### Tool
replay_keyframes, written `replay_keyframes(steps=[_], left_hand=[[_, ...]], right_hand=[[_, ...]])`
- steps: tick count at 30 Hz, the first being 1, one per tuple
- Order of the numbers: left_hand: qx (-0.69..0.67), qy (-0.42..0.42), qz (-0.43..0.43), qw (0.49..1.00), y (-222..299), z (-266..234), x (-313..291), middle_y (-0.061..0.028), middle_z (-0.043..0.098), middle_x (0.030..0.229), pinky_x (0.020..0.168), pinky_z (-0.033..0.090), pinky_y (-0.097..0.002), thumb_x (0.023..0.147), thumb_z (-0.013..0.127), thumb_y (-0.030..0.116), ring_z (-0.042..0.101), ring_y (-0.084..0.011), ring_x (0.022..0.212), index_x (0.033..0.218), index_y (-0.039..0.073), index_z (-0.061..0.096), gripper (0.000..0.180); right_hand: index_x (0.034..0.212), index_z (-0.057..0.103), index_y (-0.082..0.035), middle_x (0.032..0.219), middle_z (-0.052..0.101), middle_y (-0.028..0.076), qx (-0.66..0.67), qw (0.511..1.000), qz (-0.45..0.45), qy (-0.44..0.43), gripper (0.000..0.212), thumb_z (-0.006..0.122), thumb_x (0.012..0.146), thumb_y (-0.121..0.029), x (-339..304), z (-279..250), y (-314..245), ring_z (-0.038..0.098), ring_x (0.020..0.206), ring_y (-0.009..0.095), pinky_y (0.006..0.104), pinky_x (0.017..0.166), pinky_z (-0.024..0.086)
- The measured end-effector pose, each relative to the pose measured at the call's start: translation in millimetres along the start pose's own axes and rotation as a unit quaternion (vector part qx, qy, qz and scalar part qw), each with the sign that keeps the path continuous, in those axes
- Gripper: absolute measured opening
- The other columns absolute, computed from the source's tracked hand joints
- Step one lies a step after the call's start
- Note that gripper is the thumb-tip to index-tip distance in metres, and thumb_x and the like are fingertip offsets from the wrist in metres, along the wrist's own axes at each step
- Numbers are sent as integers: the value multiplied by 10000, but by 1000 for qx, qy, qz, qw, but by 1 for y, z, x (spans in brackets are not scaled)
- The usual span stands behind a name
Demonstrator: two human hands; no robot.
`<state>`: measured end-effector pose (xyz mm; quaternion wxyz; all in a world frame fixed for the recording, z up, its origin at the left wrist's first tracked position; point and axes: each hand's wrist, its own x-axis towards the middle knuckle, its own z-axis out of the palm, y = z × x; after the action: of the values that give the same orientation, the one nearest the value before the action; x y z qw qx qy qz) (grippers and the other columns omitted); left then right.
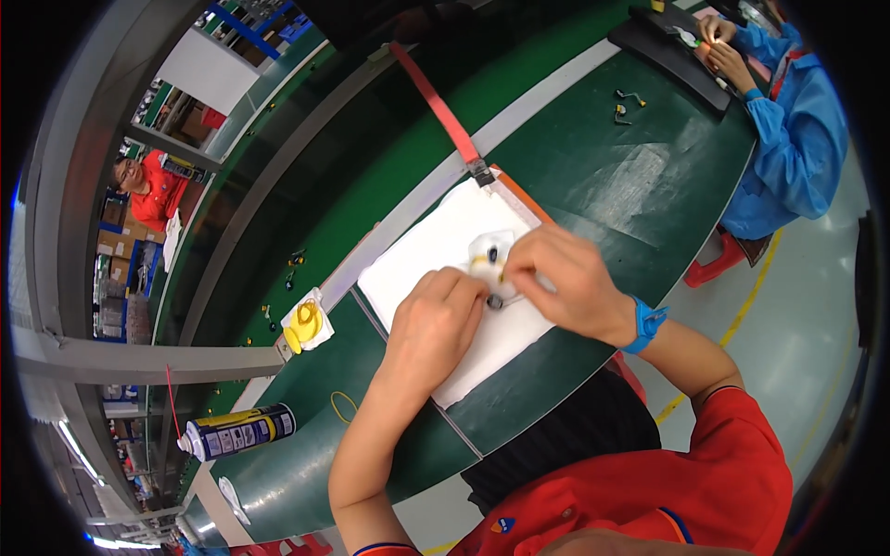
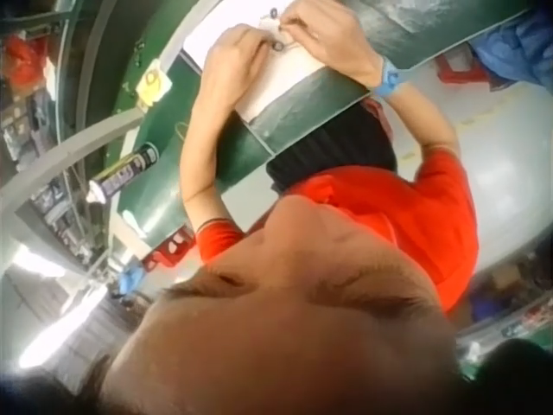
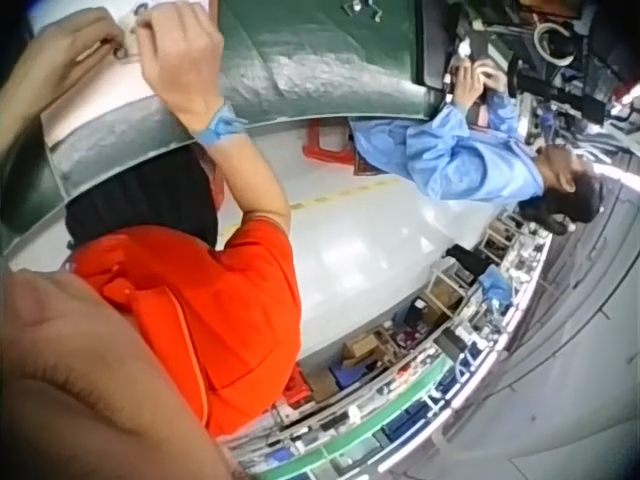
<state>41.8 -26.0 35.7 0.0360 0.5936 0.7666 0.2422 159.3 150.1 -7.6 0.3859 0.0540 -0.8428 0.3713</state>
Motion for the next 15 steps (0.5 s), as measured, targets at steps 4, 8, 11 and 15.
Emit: replay_keyframes(steps=[4,8,11,15], left_hand=[[7,85,10,996,-2,5,12,-114,647,914,741,536,-413,827,715,15,641,-317,840,930,24,685,108],[-36,108,-13,993,-7,2,7,-115,662,912,723,538,-386,818,723,-8,654,-299,824,929,17,691,118],[-43,122,10,992,-12,2,7,-117,673,909,709,541,-367,810,729,-22,663,-292,808,927,7,692,126],[13,119,32,992,-19,9,22,-126,660,910,750,538,-404,800,729,3,647,-322,863,926,4,693,131]], right_hand=[[878,627,-38,860,656,91,-151,988,11,42,167,711,774,63,15,-9,27,631,787,297,379,662,504],[901,635,-31,869,654,95,-83,992,87,45,156,722,794,44,19,-20,18,622,789,288,357,689,505],[904,636,-29,875,652,94,-19,996,90,17,161,724,794,49,19,2,-2,611,800,282,351,697,502],[894,626,-28,873,644,92,-92,996,19,-12,166,726,789,54,18,11,5,599,828,280,365,696,493]])
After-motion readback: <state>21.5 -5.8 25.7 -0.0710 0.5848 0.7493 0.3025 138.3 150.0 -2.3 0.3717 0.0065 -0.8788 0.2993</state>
